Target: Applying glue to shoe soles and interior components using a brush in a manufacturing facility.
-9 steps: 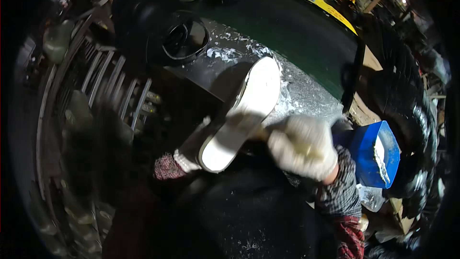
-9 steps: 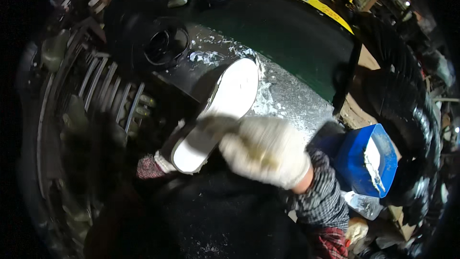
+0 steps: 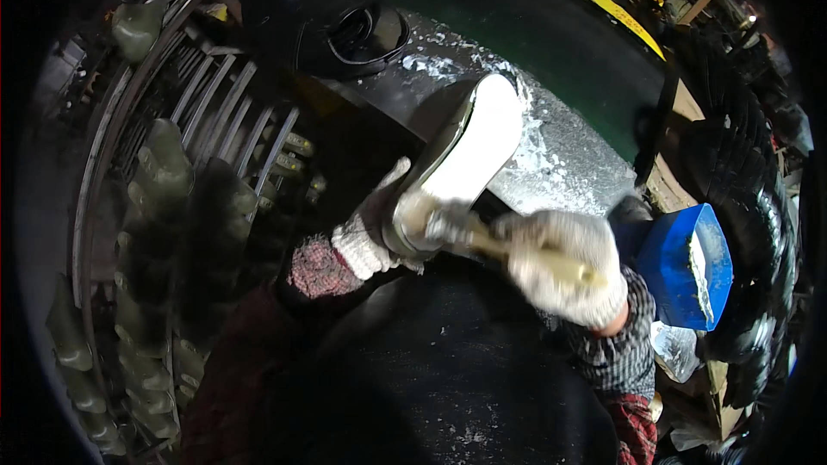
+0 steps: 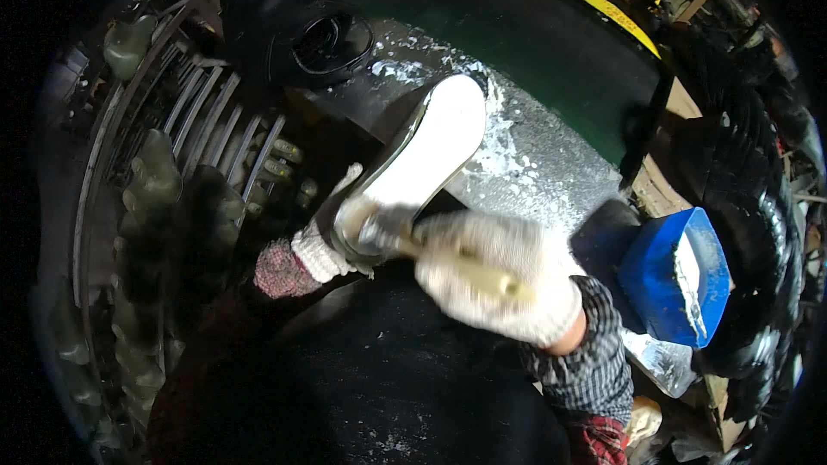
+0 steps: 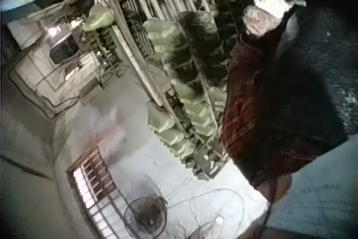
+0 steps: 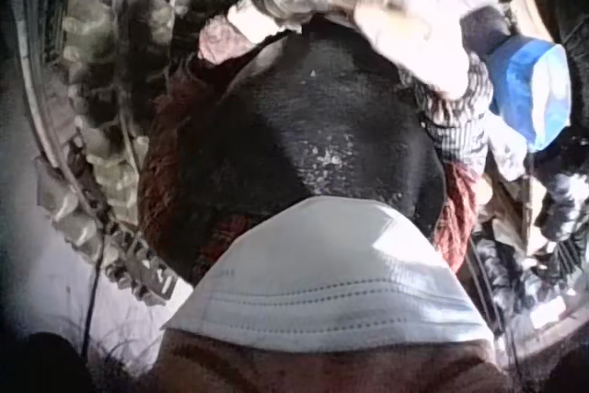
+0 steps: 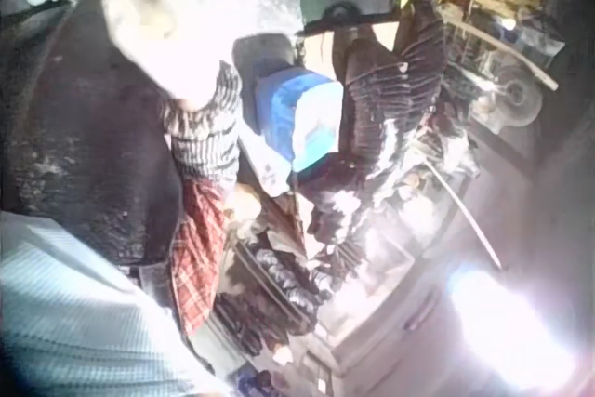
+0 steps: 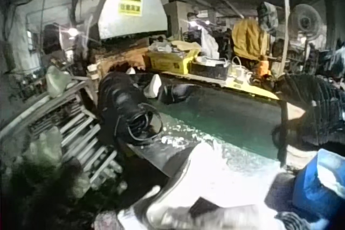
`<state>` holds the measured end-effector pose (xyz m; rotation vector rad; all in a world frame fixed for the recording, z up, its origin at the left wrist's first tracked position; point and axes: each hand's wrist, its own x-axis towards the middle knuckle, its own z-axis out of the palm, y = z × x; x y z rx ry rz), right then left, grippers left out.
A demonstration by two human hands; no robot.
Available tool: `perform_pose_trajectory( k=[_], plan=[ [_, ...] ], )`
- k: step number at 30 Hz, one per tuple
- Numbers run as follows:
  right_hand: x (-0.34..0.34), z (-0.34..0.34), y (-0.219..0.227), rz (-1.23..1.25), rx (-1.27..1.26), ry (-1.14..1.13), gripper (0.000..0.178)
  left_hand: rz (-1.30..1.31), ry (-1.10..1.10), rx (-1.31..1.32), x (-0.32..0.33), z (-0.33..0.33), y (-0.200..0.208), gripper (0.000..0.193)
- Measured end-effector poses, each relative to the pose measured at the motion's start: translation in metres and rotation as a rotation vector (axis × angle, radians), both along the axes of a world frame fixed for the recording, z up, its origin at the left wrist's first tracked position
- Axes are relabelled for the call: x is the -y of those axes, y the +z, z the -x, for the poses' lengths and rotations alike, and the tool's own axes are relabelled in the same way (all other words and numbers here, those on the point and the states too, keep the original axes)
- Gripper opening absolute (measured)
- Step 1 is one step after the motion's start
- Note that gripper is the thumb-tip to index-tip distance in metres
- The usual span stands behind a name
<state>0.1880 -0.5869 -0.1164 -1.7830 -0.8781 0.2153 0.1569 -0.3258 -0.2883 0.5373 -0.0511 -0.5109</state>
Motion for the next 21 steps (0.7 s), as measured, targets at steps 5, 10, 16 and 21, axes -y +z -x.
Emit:
perform_pose_trajectory(
  k=[5, 10, 16, 21],
  plan=[
    [0.058, 0.003, -0.046, -0.071, -0.202, -0.11, 0.013, 0.622, -0.298, -0.111, -0.001, -0.011, 0.003, 0.066],
    [0.018, 0.002, -0.027, -0.062, -0.091, 0.148, 0.033, 0.325, -0.213, -0.193, -0.02, -0.002, -0.007, 0.065],
    [0.065, -0.076, -0.085, -0.179, -0.15, -0.525, 0.016, 0.442, -0.152, -0.465, -0.03, 0.005, 0.001, 0.059],
    [0.016, -0.073, -0.047, 0.251, 0.586, -0.26, 0.029, 0.383, -0.174, -0.454, -0.05, 0.008, -0.009, 0.06]
  ],
)
